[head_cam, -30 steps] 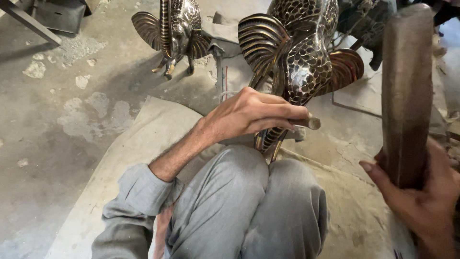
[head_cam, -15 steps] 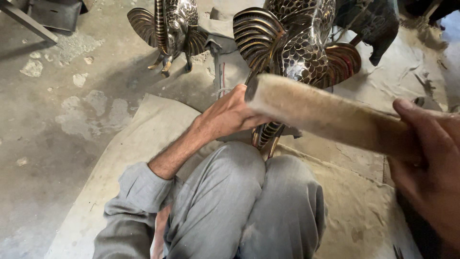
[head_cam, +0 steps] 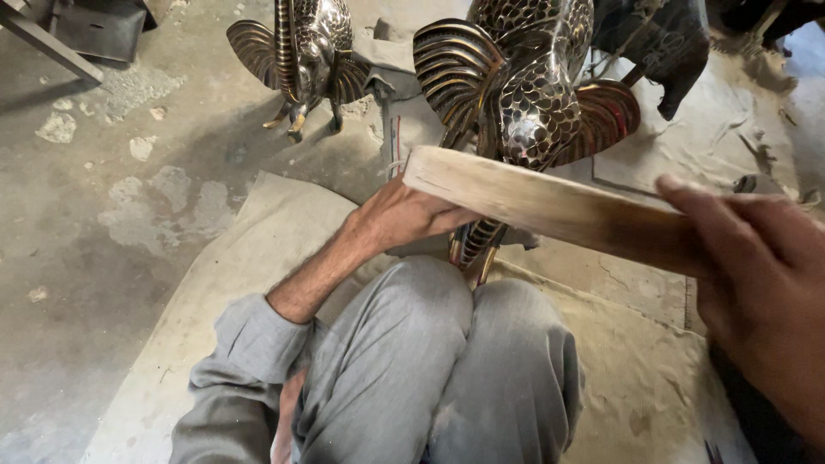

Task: The person sits on the floor and uses a wooden mallet to repeatedly strike a small metal punch held against a decorative metal elephant figurine. The person adjusts the figurine's position and continues hammering the same area.

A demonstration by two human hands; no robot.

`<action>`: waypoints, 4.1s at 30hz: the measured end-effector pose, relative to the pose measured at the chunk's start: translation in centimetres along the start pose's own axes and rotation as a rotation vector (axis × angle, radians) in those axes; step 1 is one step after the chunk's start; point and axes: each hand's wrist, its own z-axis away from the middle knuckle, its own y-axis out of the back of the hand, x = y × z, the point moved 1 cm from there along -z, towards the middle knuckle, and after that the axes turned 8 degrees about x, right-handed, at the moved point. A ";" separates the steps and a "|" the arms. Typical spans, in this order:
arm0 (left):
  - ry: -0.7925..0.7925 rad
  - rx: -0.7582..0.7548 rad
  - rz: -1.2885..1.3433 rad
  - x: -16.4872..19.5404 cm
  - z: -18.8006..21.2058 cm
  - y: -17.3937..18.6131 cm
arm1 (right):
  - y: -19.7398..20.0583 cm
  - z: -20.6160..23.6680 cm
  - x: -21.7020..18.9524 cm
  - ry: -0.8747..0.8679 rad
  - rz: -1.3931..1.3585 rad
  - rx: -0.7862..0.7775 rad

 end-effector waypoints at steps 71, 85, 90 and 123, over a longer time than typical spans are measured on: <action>-0.046 0.044 0.317 2.6 -3.1 2.4 | -0.8 0.6 1.9 -0.104 -0.151 0.073; -0.116 0.071 0.210 2.3 -2.8 2.2 | -0.3 -0.4 2.0 0.022 0.043 -0.004; -0.082 0.089 0.338 2.2 -2.8 2.0 | -0.7 0.0 2.7 -0.523 -0.278 -0.282; 0.143 -0.058 0.463 -0.3 -0.6 1.3 | 0.2 0.9 -0.7 -0.190 -0.201 0.020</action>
